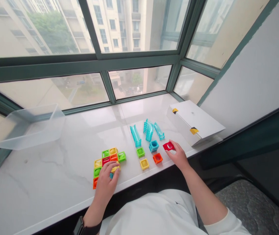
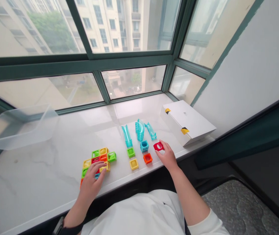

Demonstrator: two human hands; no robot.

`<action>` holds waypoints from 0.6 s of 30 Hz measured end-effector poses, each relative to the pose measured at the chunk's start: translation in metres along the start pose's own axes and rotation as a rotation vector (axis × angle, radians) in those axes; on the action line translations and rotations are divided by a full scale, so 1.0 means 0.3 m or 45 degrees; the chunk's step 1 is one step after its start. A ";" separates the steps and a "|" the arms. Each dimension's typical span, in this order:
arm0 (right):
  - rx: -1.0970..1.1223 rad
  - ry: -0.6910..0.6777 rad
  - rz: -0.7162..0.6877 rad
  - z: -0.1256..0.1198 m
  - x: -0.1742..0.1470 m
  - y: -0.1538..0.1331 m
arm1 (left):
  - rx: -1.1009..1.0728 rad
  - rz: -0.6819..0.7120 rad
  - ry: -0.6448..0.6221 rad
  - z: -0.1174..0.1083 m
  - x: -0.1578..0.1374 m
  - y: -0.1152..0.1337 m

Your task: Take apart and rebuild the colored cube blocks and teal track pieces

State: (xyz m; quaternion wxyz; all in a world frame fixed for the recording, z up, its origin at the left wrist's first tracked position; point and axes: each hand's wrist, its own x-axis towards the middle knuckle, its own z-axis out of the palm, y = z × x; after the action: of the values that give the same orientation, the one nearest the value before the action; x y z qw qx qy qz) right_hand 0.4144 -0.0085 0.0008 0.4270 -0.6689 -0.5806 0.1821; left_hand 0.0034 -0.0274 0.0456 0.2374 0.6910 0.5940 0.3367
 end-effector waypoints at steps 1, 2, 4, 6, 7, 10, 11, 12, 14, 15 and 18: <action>-0.028 -0.017 -0.005 0.010 -0.005 0.012 | 0.004 -0.012 -0.001 -0.003 0.000 -0.003; -0.051 -0.030 -0.003 0.019 -0.008 0.023 | 0.009 -0.023 -0.002 -0.005 0.000 -0.006; -0.086 -0.052 0.011 0.036 -0.012 0.040 | 0.025 -0.047 -0.002 -0.011 0.000 -0.010; -0.105 -0.069 0.024 0.047 -0.014 0.054 | 0.043 -0.071 -0.001 -0.015 0.001 -0.016; -0.111 -0.076 0.029 0.052 -0.014 0.059 | 0.050 -0.080 0.002 -0.017 0.002 -0.019; -0.131 -0.087 0.033 0.061 -0.015 0.073 | 0.060 -0.098 0.016 -0.020 0.001 -0.030; -0.139 -0.088 0.031 0.063 -0.016 0.078 | 0.064 -0.104 0.020 -0.021 0.000 -0.033; -0.146 -0.092 0.030 0.065 -0.016 0.083 | 0.070 -0.110 0.022 -0.022 -0.001 -0.035; -0.160 -0.098 0.031 0.069 -0.017 0.092 | 0.081 -0.114 0.022 -0.023 -0.002 -0.036; -0.167 -0.100 0.031 0.071 -0.018 0.097 | 0.085 -0.112 0.023 -0.022 -0.003 -0.035; -0.177 -0.097 0.029 0.077 -0.019 0.106 | 0.083 -0.111 0.024 -0.021 -0.004 -0.030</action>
State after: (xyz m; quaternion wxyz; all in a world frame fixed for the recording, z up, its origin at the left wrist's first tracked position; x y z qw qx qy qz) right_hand 0.4155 -0.0042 -0.0388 0.3551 -0.6960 -0.6000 0.1716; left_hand -0.0072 -0.0273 0.0430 0.2235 0.6685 0.6365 0.3130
